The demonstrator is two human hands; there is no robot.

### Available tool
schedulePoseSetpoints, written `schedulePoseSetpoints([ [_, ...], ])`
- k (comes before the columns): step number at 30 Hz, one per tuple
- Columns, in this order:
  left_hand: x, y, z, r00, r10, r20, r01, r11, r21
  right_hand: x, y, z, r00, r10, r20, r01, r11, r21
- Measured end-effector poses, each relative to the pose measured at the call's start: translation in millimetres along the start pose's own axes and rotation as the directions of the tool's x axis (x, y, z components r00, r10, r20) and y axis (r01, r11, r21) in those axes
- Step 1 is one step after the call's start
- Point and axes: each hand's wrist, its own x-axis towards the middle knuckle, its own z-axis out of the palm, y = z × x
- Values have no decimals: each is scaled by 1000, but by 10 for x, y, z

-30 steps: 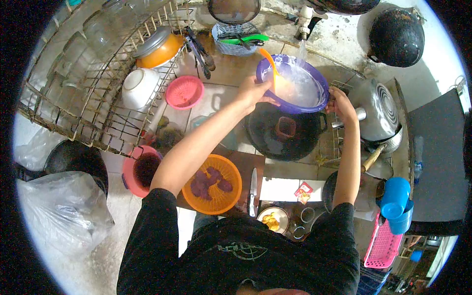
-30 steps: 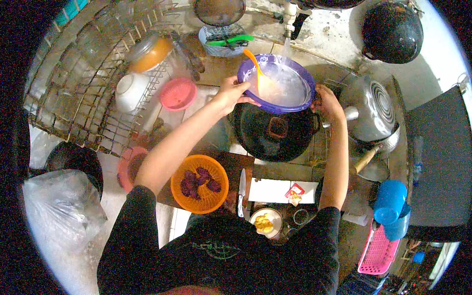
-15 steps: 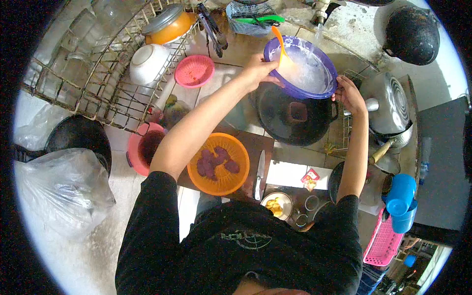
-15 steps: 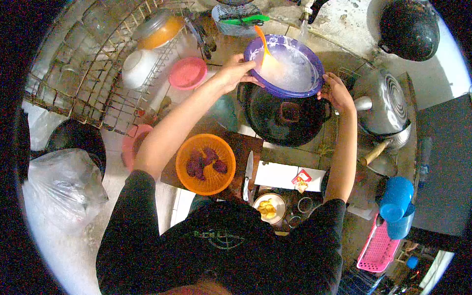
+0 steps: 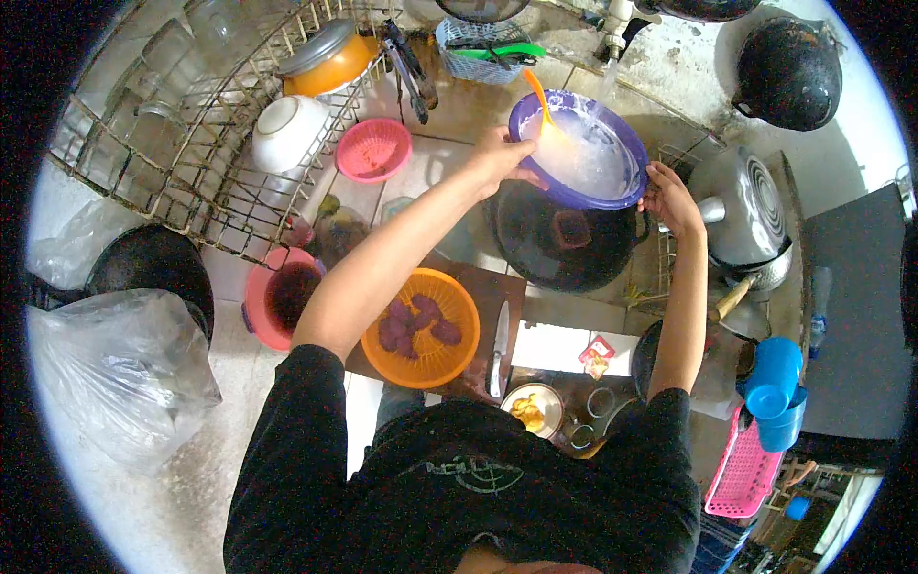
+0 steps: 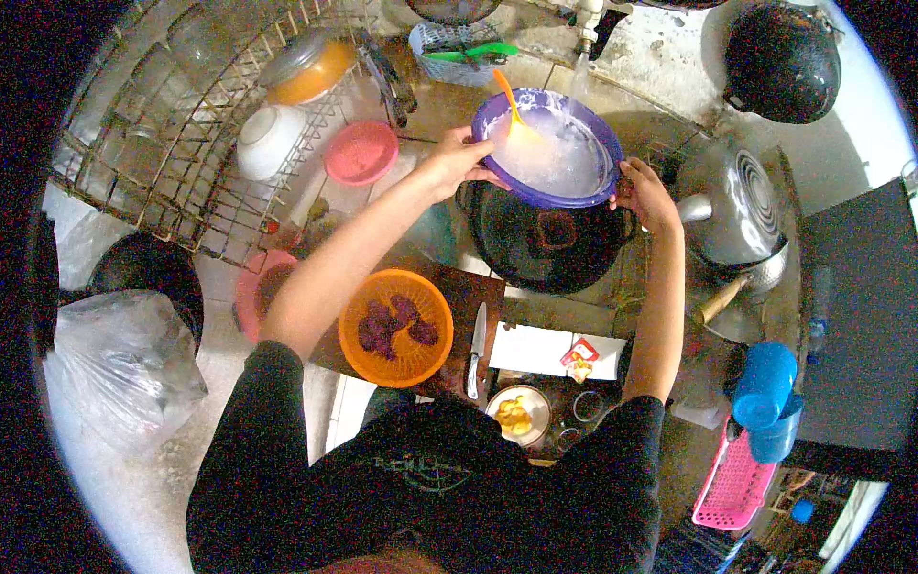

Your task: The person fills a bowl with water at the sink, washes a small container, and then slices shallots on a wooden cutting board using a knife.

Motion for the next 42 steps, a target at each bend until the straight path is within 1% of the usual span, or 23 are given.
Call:
schedulePoseSetpoints([
  [2,-41,23,49,1000,-22,-4,22,999,50,-92,-41,44,998,9,-54,-9,1000,2],
  [3,-73,40,79,999,-33,-8,33,997,75,-111,-42,33,999,1,-50,-1,1000,3],
  [6,-95,11,98,999,-30,40,28,998,63,-120,-16,-34,1000,-6,-27,6,1000,9],
  [8,-102,-4,127,999,-23,25,21,998,66,-94,28,-141,1000,13,0,-13,1000,19],
  [11,-97,-43,176,999,-27,17,26,997,74,-91,97,-239,1000,-8,13,7,999,35],
  [14,-102,-86,251,999,-33,-10,34,993,113,-225,89,-241,999,3,-38,-3,1000,-7],
  [15,-109,-89,264,999,-31,-27,35,991,130,-244,87,-244,1000,3,-30,-3,1000,-1],
  [18,-141,-137,269,1000,-17,10,16,994,107,-321,78,-238,1000,12,-29,-11,1000,7],
  [23,-147,-176,255,1000,-9,-7,10,996,86,-370,60,-200,998,12,-56,-13,1000,-11],
  [28,-271,-124,292,1000,12,-15,-11,997,72,-420,85,-193,999,21,-31,-21,1000,0],
  [34,-319,-120,233,1000,13,-17,-11,994,111,-460,78,-114,999,20,-25,-20,1000,15],
  [38,-312,-202,145,999,31,-15,-29,995,97,-476,107,-41,999,20,-27,-20,1000,21],
  [42,-398,-234,48,999,24,-36,-19,994,110,-478,209,38,998,23,-63,-21,999,32],
])
